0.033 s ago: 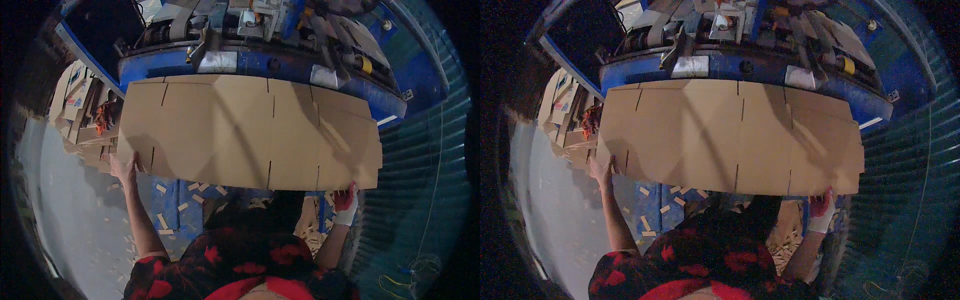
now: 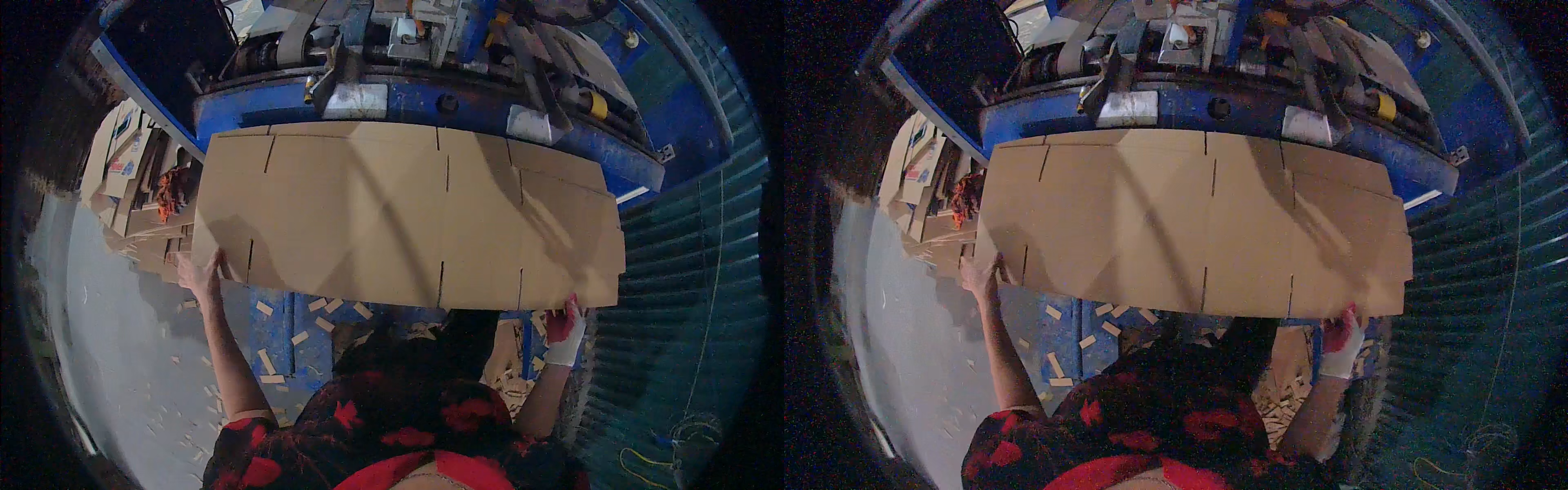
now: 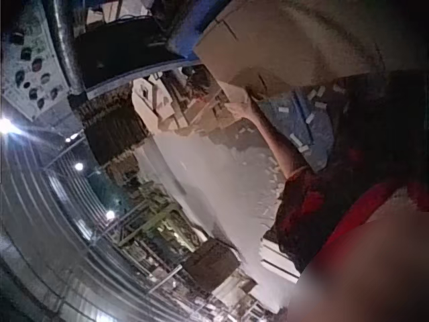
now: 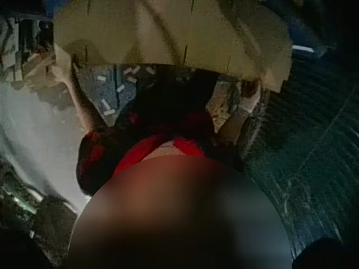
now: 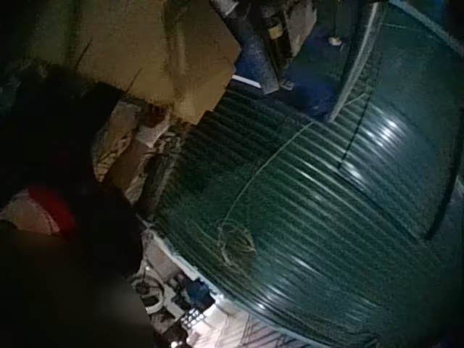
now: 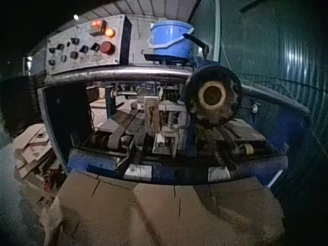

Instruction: The person repeatedly picks up flat cardboard sheets, folds them into box shapes, and places them into a blue machine to seal or process them. The person wears gloves and works continuously at a workstation with stacks of cardboard and a control panel.

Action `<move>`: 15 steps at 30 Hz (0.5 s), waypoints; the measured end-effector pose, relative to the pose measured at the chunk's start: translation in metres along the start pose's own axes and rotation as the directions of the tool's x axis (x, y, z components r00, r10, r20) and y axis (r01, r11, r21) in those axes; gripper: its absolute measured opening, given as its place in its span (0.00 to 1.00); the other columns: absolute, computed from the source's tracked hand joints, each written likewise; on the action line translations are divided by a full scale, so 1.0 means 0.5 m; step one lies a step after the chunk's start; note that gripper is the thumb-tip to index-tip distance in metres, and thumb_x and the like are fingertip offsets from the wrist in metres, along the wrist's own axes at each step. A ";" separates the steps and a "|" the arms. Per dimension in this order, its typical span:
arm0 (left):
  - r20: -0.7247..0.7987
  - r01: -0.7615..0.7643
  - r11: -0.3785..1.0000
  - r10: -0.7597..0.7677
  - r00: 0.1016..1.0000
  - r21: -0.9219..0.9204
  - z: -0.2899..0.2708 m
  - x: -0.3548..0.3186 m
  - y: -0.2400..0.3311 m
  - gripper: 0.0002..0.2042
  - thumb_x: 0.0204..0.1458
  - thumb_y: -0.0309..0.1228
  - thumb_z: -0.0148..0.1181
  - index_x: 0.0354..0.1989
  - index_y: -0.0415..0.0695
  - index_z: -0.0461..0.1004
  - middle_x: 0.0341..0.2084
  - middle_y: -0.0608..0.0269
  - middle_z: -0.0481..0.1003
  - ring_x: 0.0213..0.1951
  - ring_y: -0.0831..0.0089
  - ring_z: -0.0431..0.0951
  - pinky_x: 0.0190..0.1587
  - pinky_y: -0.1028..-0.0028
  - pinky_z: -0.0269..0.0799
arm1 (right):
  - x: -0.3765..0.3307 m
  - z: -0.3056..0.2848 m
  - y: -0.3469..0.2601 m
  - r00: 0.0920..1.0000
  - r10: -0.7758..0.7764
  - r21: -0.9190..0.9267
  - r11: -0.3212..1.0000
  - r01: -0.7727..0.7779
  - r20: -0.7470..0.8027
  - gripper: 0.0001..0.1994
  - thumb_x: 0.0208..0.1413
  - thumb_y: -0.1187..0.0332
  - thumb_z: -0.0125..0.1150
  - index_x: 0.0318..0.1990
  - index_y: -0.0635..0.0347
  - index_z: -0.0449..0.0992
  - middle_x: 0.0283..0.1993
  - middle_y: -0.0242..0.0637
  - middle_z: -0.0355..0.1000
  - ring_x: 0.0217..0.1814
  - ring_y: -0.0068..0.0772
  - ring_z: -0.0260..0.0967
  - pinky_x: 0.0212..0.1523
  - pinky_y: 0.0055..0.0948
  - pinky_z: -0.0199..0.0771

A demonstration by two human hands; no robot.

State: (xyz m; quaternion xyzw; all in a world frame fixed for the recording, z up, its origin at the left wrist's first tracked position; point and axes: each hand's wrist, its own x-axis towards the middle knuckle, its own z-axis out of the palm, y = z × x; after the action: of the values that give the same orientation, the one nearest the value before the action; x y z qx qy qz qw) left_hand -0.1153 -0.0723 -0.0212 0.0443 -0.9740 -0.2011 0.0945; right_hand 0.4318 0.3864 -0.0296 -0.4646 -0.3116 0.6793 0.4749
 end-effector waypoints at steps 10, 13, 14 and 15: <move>-0.021 -0.170 0.926 0.173 0.985 -0.337 -0.056 -0.038 0.035 0.24 0.42 0.26 0.69 0.48 0.38 0.66 0.38 0.59 0.72 0.41 0.68 0.73 0.44 0.70 0.69 | -0.145 0.191 -0.087 0.761 -0.643 -0.510 0.628 0.588 0.085 0.16 0.49 0.80 0.57 0.48 0.62 0.69 0.43 0.37 0.72 0.39 0.29 0.71 0.38 0.23 0.72; -0.120 -0.344 0.691 0.352 0.928 -0.636 -0.078 -0.140 0.125 0.22 0.42 0.21 0.66 0.48 0.38 0.66 0.38 0.57 0.71 0.42 0.67 0.73 0.46 0.68 0.70 | -0.181 0.254 -0.048 0.437 -0.213 -0.473 -0.169 0.865 0.874 0.18 0.44 0.74 0.64 0.46 0.55 0.72 0.55 0.45 0.65 0.60 0.49 0.61 0.60 0.49 0.61; -0.083 -0.299 0.555 0.380 0.921 -0.776 -0.080 -0.170 0.152 0.22 0.42 0.20 0.65 0.48 0.38 0.66 0.39 0.56 0.71 0.43 0.65 0.73 0.47 0.68 0.70 | -0.183 0.271 -0.034 0.450 0.012 -0.429 -0.286 0.857 0.893 0.21 0.42 0.70 0.66 0.47 0.53 0.72 0.57 0.45 0.63 0.62 0.52 0.57 0.61 0.55 0.56; -0.017 -0.243 0.412 0.480 0.877 -0.878 -0.074 -0.202 0.178 0.24 0.43 0.17 0.61 0.51 0.38 0.65 0.42 0.53 0.71 0.46 0.61 0.73 0.51 0.67 0.69 | -0.179 0.285 -0.025 0.377 0.242 -0.265 -0.393 0.881 0.894 0.24 0.40 0.66 0.68 0.49 0.50 0.72 0.58 0.45 0.61 0.64 0.55 0.54 0.62 0.61 0.50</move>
State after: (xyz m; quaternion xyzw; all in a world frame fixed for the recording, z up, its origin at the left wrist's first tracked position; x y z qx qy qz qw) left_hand -0.0133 0.0075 0.0307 -0.2457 -0.7310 -0.6360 0.0280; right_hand 0.3147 0.3098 0.0646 -0.1429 -0.9894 0.0272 0.0031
